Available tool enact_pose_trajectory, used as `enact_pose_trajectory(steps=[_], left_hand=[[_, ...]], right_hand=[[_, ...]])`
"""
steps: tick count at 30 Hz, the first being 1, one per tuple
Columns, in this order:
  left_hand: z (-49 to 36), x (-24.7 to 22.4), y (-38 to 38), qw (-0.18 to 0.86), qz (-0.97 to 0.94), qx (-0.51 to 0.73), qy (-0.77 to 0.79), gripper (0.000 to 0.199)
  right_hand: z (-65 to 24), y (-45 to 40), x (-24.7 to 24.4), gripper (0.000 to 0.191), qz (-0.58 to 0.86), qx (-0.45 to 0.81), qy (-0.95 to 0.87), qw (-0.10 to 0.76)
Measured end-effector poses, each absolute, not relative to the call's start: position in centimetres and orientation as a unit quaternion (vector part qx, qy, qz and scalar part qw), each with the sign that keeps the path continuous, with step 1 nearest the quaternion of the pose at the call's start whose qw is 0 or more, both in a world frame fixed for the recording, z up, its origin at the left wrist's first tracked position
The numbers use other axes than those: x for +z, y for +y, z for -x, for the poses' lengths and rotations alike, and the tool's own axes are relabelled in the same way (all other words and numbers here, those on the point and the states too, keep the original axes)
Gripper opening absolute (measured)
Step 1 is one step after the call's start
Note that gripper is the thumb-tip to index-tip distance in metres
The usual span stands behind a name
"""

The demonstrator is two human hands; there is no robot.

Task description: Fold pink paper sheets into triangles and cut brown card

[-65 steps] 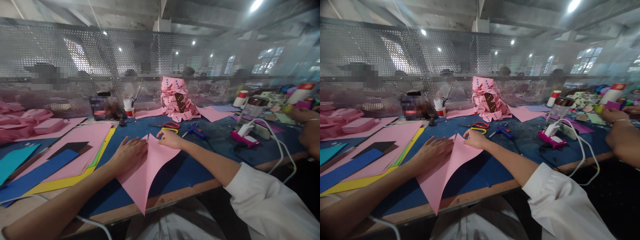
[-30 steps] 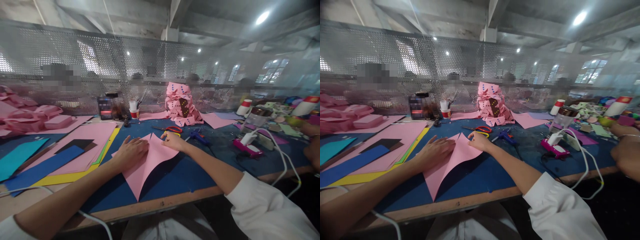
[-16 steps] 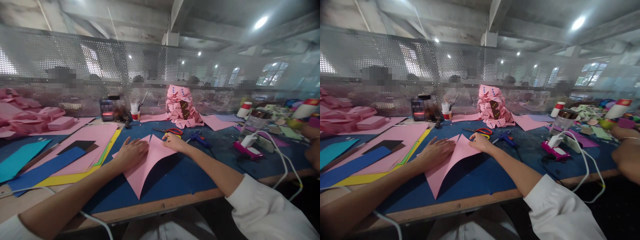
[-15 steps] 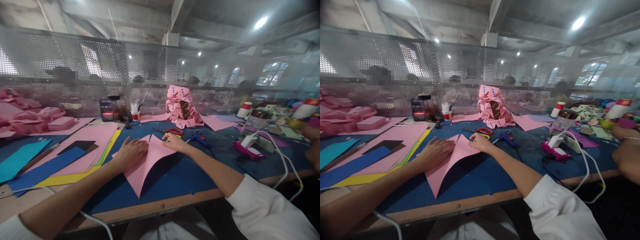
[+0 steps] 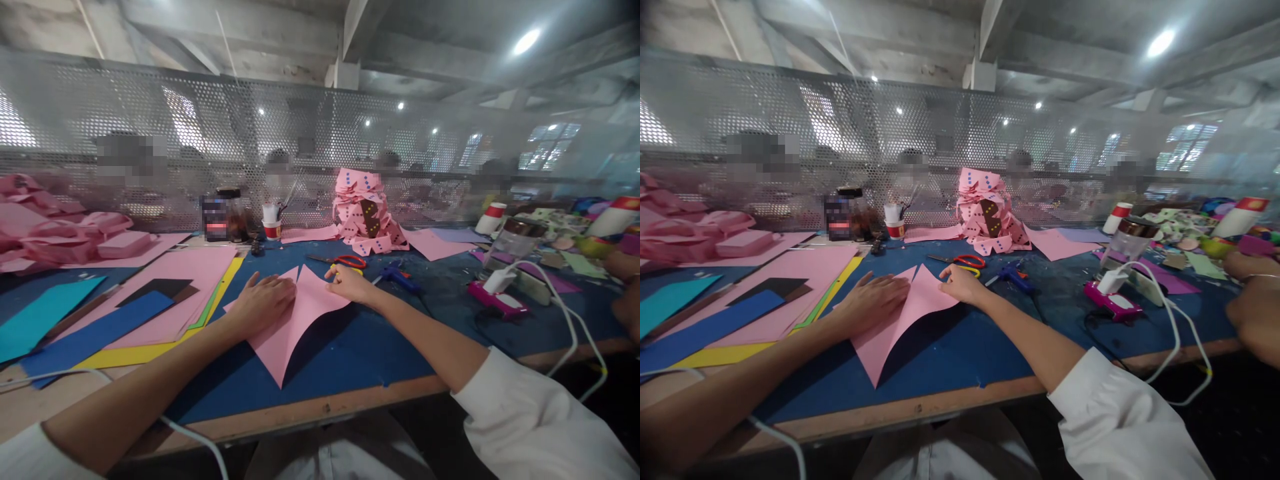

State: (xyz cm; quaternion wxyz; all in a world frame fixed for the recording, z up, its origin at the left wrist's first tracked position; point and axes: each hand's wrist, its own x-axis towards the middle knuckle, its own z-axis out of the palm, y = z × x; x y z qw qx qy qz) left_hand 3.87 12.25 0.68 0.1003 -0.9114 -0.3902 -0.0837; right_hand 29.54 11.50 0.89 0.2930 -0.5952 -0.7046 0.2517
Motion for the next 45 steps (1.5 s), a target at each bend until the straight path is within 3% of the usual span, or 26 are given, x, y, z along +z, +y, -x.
enact_pose_trajectory(steps=[23, 45], left_hand=[[-3.88, 1.11, 12.03, 0.101, 0.918, -0.107, -0.369, 0.028], [-3.85, 0.76, 12.48, 0.086, 0.914, -0.098, -0.385, 0.032]], right_hand=[[-29.87, 12.04, 0.73, 0.023, 0.631, 0.217, -0.674, 0.317], [-30.0, 11.88, 0.73, 0.028, 0.612, 0.26, -0.683, 0.302]])
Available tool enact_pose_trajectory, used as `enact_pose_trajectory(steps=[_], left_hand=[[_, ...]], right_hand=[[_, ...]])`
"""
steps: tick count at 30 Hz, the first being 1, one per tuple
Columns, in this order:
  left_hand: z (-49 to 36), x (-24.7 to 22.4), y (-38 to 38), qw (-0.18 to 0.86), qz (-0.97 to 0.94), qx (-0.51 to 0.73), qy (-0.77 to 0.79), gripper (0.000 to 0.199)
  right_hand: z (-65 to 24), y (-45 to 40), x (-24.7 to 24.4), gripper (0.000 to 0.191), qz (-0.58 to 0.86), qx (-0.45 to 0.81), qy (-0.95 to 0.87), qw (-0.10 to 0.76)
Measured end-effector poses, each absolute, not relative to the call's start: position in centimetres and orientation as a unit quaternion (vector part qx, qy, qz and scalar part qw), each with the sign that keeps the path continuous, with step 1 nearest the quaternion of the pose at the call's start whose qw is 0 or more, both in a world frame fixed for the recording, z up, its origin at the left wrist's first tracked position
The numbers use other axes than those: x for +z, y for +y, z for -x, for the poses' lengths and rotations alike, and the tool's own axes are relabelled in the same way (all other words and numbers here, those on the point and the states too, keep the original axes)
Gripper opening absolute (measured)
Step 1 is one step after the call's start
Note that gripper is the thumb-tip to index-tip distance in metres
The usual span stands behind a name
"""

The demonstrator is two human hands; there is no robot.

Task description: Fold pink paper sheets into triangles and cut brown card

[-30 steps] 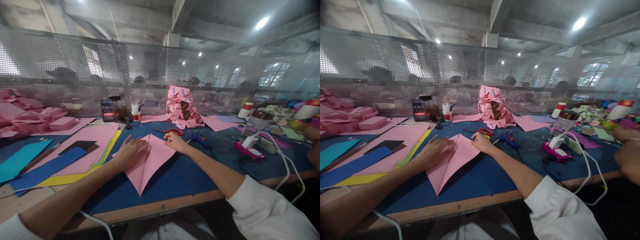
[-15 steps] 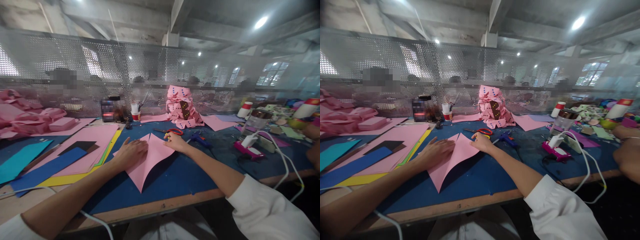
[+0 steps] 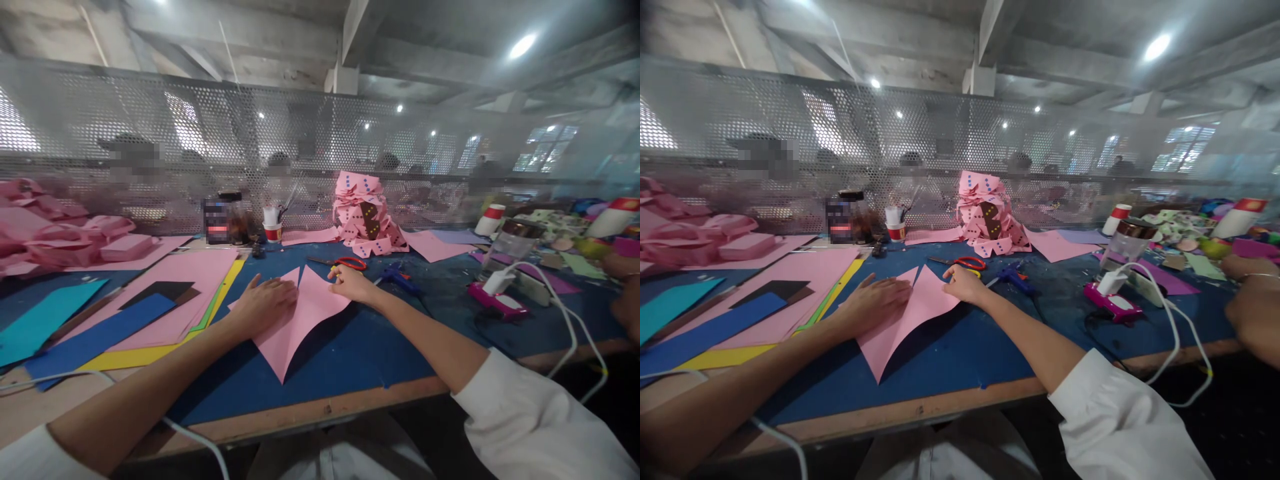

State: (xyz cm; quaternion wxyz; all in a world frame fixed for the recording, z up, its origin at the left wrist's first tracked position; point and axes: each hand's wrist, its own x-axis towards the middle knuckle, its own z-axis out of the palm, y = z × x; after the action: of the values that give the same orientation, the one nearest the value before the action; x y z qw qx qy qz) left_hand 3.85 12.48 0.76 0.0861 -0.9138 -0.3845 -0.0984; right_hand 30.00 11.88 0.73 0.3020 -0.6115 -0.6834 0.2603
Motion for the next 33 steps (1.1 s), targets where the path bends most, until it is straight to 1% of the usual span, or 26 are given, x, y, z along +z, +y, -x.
enact_pose_trajectory(steps=[4, 12, 15, 19, 23, 26, 28, 31, 33], left_hand=[[-3.8, 0.5, 12.6, 0.076, 0.906, -0.118, -0.399, 0.034], [-3.5, 0.3, 13.3, 0.06, 0.912, -0.11, -0.39, 0.036], [-3.4, 0.5, 13.5, 0.053, 0.913, -0.114, -0.388, 0.035], [-3.4, 1.0, 13.2, 0.06, 0.91, -0.132, -0.389, 0.034], [-2.9, 1.3, 12.7, 0.059, 0.921, -0.131, -0.363, 0.03], [-2.2, 1.1, 12.6, 0.046, 0.932, -0.111, -0.341, 0.033], [-1.9, 0.8, 12.6, 0.04, 0.93, -0.102, -0.351, 0.036], [-1.6, 0.5, 12.7, 0.037, 0.925, -0.093, -0.367, 0.039], [-1.6, 0.5, 12.8, 0.031, 0.925, -0.089, -0.369, 0.042]], right_hand=[[-30.1, 12.2, 0.5, 0.029, 0.614, 0.265, -0.674, 0.314], [-30.7, 12.3, 0.6, 0.035, 0.615, 0.295, -0.646, 0.343], [-31.1, 11.7, 0.9, 0.035, 0.602, 0.334, -0.635, 0.35], [-31.2, 11.1, 1.2, 0.032, 0.576, 0.393, -0.615, 0.369], [-31.0, 10.9, 0.8, 0.027, 0.562, 0.387, -0.622, 0.385], [-30.9, 10.9, 0.4, 0.023, 0.56, 0.347, -0.641, 0.394], [-30.9, 10.8, 0.3, 0.024, 0.561, 0.331, -0.652, 0.388], [-30.8, 10.4, 0.5, 0.03, 0.558, 0.343, -0.659, 0.37], [-30.8, 10.2, 0.8, 0.03, 0.553, 0.345, -0.667, 0.361]])
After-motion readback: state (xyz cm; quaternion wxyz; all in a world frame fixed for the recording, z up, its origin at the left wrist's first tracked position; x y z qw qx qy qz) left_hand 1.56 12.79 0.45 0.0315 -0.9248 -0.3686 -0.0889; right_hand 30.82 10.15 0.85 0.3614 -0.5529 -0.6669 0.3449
